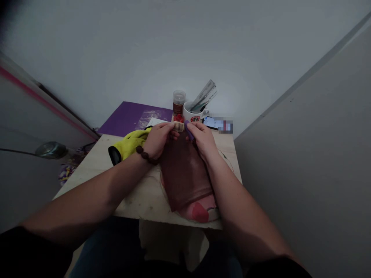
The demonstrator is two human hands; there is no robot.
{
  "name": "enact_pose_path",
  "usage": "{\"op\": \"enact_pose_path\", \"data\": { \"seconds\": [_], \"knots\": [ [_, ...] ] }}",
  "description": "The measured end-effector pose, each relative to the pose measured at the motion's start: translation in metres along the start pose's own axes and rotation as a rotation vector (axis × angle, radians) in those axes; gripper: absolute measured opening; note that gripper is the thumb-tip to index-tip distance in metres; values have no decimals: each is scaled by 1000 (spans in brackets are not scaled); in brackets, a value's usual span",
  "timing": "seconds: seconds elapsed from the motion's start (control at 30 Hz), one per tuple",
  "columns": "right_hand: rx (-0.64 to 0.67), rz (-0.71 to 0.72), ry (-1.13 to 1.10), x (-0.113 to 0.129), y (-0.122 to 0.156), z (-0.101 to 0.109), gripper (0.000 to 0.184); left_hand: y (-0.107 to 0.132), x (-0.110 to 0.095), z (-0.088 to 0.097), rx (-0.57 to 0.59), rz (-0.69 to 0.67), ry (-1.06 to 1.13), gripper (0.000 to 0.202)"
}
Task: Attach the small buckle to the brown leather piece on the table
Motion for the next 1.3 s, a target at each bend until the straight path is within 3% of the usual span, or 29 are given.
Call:
{"op": "enact_pose_path", "data": {
  "seconds": [0.2, 0.43, 0.77, 1.03, 1.2, 1.3],
  "knots": [
    [6, 16, 26, -4, -4, 2, 41, -1, 1, -2, 46, 13, 84, 22],
    [6, 8, -5, -5, -4, 2, 41, -2, 8, -3, 94, 74, 185, 27],
    [19, 16, 37, -2, -1, 1, 41, -2, 7, -6, 133, 101, 210, 24],
    [48, 14, 36, -1, 2, -3, 40, -2, 8, -7, 134, 96, 263, 30],
    [36, 2, 17, -3, 0, -1, 38, -4, 9, -7, 137, 103, 298, 20],
    [32, 17, 29, -3, -1, 0, 38, -5, 10, -4, 97, 89, 258, 28]
  ]
}}
Point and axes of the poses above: each hand's wrist, its own y-axis away from the middle knuckle, its own z-axis out of the back of the hand, x = y × z, the point moved 7 cm from there along -y, towards the middle knuckle, and after that the axes turned 5 degrees about -x, right-handed, at the moved point
